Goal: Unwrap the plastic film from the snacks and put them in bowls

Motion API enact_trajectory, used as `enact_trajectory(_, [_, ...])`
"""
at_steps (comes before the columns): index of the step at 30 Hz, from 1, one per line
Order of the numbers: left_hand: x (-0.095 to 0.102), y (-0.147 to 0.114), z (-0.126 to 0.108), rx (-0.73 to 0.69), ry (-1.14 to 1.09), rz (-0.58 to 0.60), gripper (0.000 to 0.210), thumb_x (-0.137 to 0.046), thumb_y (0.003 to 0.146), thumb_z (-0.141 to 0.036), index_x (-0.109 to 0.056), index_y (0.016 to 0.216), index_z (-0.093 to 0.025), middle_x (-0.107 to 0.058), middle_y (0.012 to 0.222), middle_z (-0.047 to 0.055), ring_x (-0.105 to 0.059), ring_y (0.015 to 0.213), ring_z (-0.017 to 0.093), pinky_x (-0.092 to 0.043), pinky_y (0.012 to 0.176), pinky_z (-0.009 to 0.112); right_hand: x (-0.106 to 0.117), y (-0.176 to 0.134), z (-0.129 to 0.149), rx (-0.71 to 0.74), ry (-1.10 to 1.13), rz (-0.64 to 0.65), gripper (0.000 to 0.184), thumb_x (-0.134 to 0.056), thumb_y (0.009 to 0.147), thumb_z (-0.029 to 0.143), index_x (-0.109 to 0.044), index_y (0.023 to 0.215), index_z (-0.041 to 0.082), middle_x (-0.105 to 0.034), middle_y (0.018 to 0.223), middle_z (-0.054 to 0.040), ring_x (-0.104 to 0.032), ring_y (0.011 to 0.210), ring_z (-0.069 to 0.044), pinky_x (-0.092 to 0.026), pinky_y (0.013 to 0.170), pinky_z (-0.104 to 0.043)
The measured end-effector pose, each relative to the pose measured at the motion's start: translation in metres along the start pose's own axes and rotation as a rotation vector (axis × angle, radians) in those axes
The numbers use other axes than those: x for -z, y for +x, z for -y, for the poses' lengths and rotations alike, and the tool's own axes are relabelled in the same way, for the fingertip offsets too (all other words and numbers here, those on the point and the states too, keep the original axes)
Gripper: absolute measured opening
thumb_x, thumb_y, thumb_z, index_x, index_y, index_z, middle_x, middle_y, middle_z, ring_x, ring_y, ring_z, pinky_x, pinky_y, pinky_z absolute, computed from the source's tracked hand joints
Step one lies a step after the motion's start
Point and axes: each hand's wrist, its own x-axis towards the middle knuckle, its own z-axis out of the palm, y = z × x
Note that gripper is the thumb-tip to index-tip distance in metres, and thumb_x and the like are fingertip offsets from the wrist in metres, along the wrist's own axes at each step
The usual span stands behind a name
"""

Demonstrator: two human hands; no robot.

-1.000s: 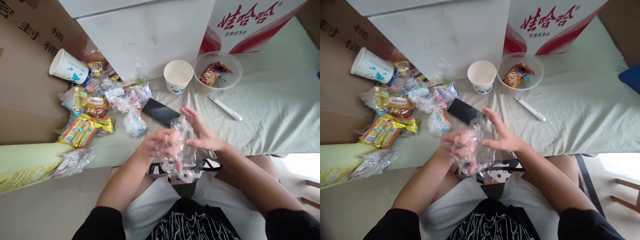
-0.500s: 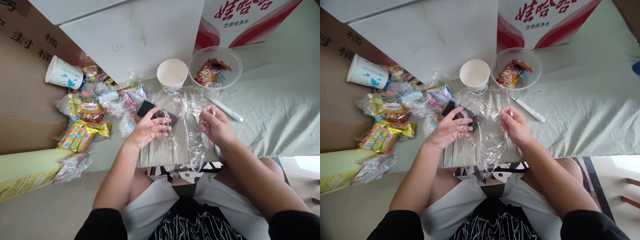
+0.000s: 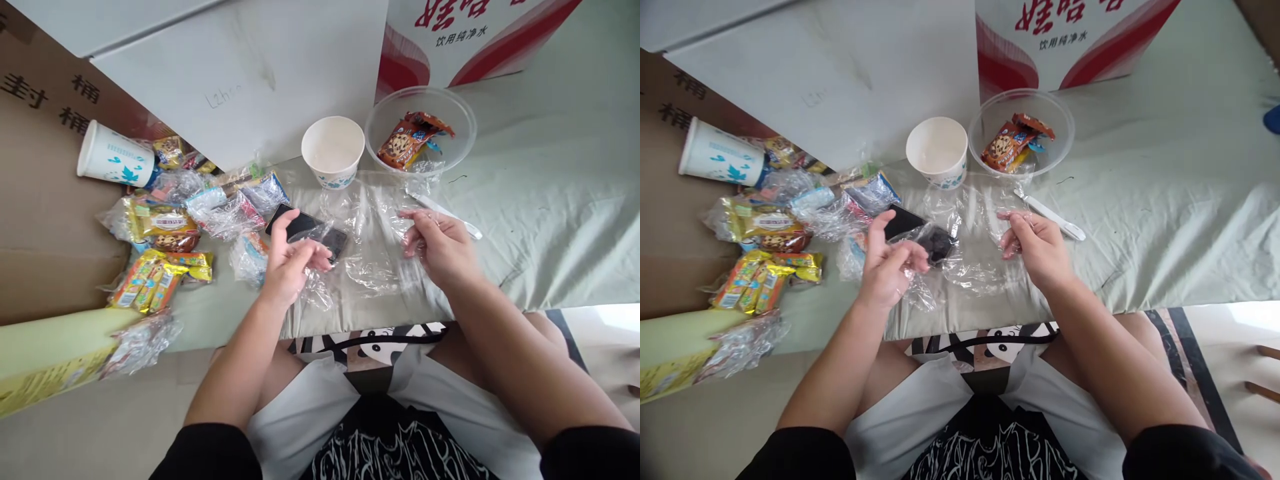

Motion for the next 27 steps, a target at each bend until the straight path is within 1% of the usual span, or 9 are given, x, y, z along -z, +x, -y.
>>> enact_trajectory(5, [0.013,0.005,-0.009,-0.263,0.008,-0.252,0.029,-0.078,0.081,-0.033,-0.060,0.103,-0.028,-0.068,0.059,-0.007,-0.060,0.043,0.011,-0.045,0.043,0.020,0.004,0.002,-0.001,0.100,-0.031,-0.054,0.047,-0.071,0.088,0.051,-0.057,0.127,0.030,-0.058,0.054,0.0087,-0.044,0.034,-0.011,-0.036,0.037,-0.026])
enact_trajectory(7, [0.016,0.006,-0.012,-0.313,0.019,-0.282,0.023,-0.077,0.081,-0.035,-0.061,0.095,-0.025,-0.067,0.057,-0.006,-0.062,0.045,0.011,-0.048,0.044,0.020,0.004,0.000,0.000,0.157,-0.010,-0.054,0.050,-0.070,0.089,0.051,-0.051,0.131,0.034,-0.061,0.060,0.0078,-0.049,0.039,-0.012,-0.043,0.042,-0.028])
enact_trajectory(10, [0.017,0.004,-0.012,-0.348,0.105,-0.255,0.026,-0.079,0.079,-0.037,-0.064,0.093,-0.022,-0.072,0.066,-0.001,-0.068,0.052,0.013,-0.055,0.050,0.022,0.003,-0.003,0.001,0.225,0.009,-0.035,0.055,-0.074,0.085,0.048,-0.047,0.133,0.039,-0.068,0.079,0.0042,-0.063,0.057,-0.016,-0.057,0.063,-0.036])
enact_trajectory(12, [0.017,0.001,-0.010,-0.388,0.198,-0.230,0.029,-0.082,0.077,-0.035,-0.066,0.097,-0.020,-0.075,0.075,0.001,-0.071,0.059,0.015,-0.060,0.057,0.025,0.003,-0.005,0.001,0.263,-0.008,0.002,0.052,-0.078,0.081,0.043,-0.053,0.126,0.039,-0.069,0.087,0.0024,-0.068,0.069,-0.019,-0.060,0.076,-0.041])
enact_trajectory(15, [0.016,-0.007,-0.007,-0.509,0.352,-0.244,0.029,-0.080,0.080,-0.029,-0.069,0.105,-0.020,-0.077,0.084,0.003,-0.076,0.074,0.017,-0.064,0.071,0.029,0.005,-0.004,-0.001,0.322,-0.072,0.051,0.028,-0.079,0.080,0.039,-0.066,0.104,0.031,-0.070,0.091,-0.0010,-0.069,0.082,-0.020,-0.058,0.085,-0.042])
enact_trajectory(18, [0.017,-0.018,-0.006,-0.634,0.502,-0.262,0.032,-0.077,0.083,-0.024,-0.071,0.114,-0.023,-0.078,0.096,0.004,-0.077,0.091,0.019,-0.064,0.082,0.033,0.009,-0.001,-0.005,0.363,-0.196,0.048,0.026,-0.077,0.082,0.035,-0.071,0.106,0.029,-0.071,0.095,-0.0025,-0.068,0.088,-0.020,-0.057,0.088,-0.041])
enact_trajectory(21, [0.024,-0.021,-0.006,-0.678,0.621,-0.272,0.036,-0.078,0.082,-0.022,-0.071,0.118,-0.025,-0.078,0.101,0.004,-0.076,0.097,0.020,-0.062,0.089,0.036,0.011,0.002,-0.006,0.426,-0.400,-0.041,0.025,-0.073,0.084,0.031,-0.072,0.109,0.029,-0.069,0.088,-0.0015,-0.065,0.081,-0.020,-0.055,0.085,-0.042])
enact_trajectory(24, [0.034,-0.014,-0.007,-0.646,0.687,-0.315,0.030,-0.078,0.083,-0.023,-0.073,0.112,-0.023,-0.077,0.099,0.004,-0.075,0.095,0.020,-0.059,0.096,0.037,0.011,0.005,-0.006,0.520,-0.576,-0.172,0.008,-0.070,0.086,0.031,-0.074,0.092,0.028,-0.064,0.085,-0.0025,-0.060,0.077,-0.019,-0.054,0.081,-0.042])
enact_trajectory(27, [0.043,-0.005,-0.010,-0.687,0.783,-0.303,0.021,-0.073,0.087,-0.025,-0.075,0.108,-0.024,-0.075,0.097,0.004,-0.072,0.092,0.020,-0.056,0.095,0.036,0.011,0.005,-0.006,0.647,-0.665,-0.281,0.010,-0.072,0.085,0.035,-0.072,0.080,0.026,-0.060,0.093,-0.0064,-0.060,0.091,-0.024,-0.053,0.088,-0.046])
